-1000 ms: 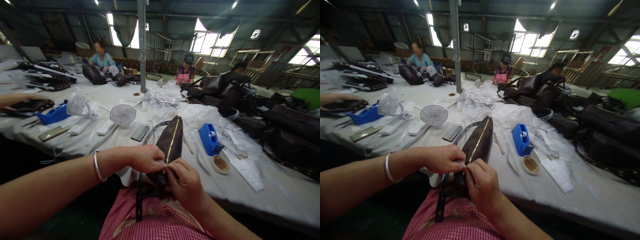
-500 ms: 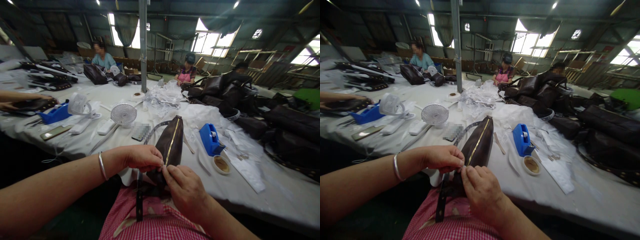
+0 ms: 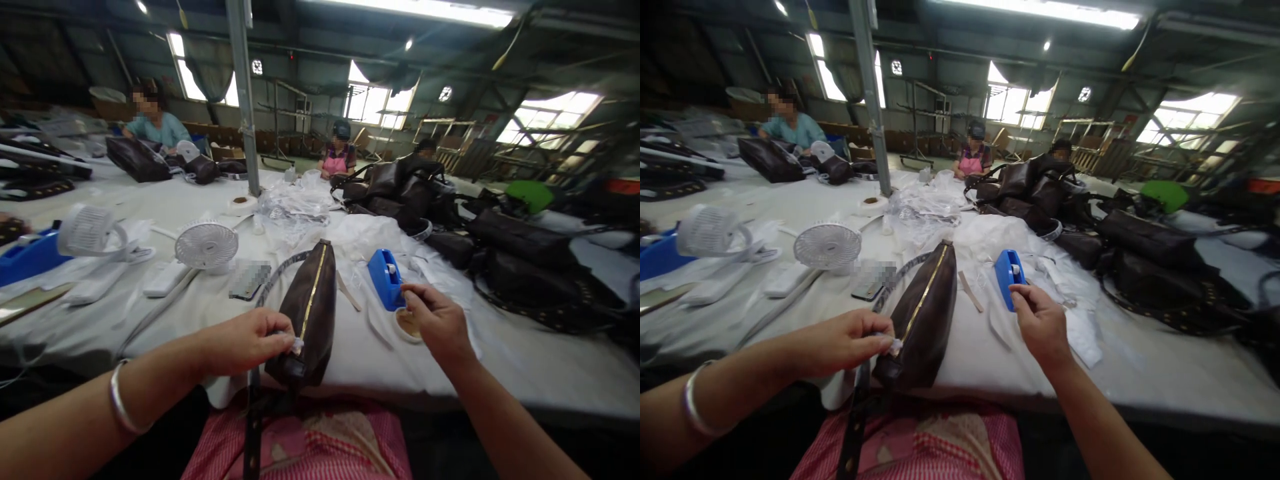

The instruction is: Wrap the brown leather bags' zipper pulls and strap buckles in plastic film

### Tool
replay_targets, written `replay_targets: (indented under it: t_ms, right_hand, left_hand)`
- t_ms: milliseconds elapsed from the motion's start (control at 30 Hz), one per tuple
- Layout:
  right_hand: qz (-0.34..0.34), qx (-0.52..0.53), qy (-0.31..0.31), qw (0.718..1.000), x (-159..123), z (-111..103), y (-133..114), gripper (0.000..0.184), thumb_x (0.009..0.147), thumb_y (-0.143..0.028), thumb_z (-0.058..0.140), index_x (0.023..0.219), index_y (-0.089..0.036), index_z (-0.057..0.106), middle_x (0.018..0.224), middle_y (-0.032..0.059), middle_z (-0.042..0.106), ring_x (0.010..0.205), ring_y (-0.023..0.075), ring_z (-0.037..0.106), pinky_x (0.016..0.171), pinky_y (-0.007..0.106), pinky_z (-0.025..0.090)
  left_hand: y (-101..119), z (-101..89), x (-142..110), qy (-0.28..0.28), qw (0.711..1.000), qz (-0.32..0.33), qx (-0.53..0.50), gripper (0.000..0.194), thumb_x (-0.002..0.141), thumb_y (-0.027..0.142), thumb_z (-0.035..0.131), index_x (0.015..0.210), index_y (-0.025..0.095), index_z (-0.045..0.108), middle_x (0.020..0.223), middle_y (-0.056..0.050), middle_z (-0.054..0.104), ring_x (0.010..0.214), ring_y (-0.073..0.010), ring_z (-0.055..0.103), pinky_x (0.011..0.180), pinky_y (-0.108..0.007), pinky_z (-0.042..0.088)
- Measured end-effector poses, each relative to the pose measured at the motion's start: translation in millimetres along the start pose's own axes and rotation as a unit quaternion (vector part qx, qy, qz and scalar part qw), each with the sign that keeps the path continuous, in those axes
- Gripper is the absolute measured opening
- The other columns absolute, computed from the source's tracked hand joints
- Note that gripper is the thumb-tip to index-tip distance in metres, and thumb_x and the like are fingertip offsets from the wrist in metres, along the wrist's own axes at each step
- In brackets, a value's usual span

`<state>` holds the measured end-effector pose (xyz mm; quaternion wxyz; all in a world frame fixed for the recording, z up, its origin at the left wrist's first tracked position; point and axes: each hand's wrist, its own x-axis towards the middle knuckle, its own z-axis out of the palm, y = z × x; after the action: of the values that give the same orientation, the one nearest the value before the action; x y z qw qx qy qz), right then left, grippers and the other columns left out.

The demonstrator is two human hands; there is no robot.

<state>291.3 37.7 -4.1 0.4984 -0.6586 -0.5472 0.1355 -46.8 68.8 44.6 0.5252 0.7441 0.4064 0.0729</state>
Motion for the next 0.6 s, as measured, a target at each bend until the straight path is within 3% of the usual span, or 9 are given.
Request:
replay_targets:
  t_ms: [100,200,367,500,600]
  right_hand:
    - [-0.091,0.055,-0.084,0.991,-25,19,-20,0.017,0.09,-0.031,0.063,0.094,-0.02,0.076,0.084,0.0046,0.072,0.071,0.0174,0.065,0.065,0.029,0.053]
    - [-0.158,0.123,-0.119,0.972,-46,39,-45,0.014,0.092,-0.025,0.062,0.093,-0.02,0.075,0.087,0.0055,0.071,0.076,0.0179,0.065,0.067,0.029,0.054]
    - [-0.223,0.118,-0.142,0.957,-40,44,-70,0.014,0.092,-0.02,0.062,0.096,-0.02,0.075,0.088,0.0054,0.07,0.083,0.0182,0.066,0.075,0.031,0.055]
    - [-0.213,0.084,-0.129,0.965,-28,33,-59,0.016,0.091,-0.017,0.06,0.096,-0.019,0.075,0.089,0.0054,0.07,0.084,0.0176,0.066,0.077,0.03,0.053]
    - [-0.102,0.059,-0.089,0.989,-6,20,-25,0.013,0.088,-0.022,0.064,0.093,-0.021,0.076,0.094,0.0051,0.072,0.09,0.0192,0.066,0.084,0.032,0.052]
  left_hand:
    - [7,17.6,5,0.064,0.989,-0.033,-0.13,0.031,0.084,0.047,0.057,0.072,0.019,0.056,0.048,0.01,0.038,0.043,-0.0079,0.029,0.042,-0.022,0.022]
    - [17,35.6,17,0.108,0.969,-0.039,-0.217,0.031,0.081,0.049,0.059,0.072,0.02,0.052,0.044,0.011,0.036,0.04,-0.0072,0.027,0.039,-0.021,0.021]
    - [32,53.9,44,0.132,0.955,-0.013,-0.264,0.032,0.078,0.049,0.064,0.071,0.021,0.049,0.045,0.012,0.035,0.039,-0.0062,0.027,0.038,-0.02,0.019]
    - [38,69.0,58,0.129,0.952,-0.003,-0.277,0.034,0.081,0.053,0.057,0.074,0.022,0.047,0.045,0.013,0.031,0.039,-0.0063,0.023,0.038,-0.02,0.016]
    - [33,86.6,60,0.135,0.955,-0.005,-0.264,0.038,0.082,0.057,0.056,0.072,0.021,0.048,0.045,0.012,0.031,0.039,-0.0065,0.023,0.038,-0.021,0.015]
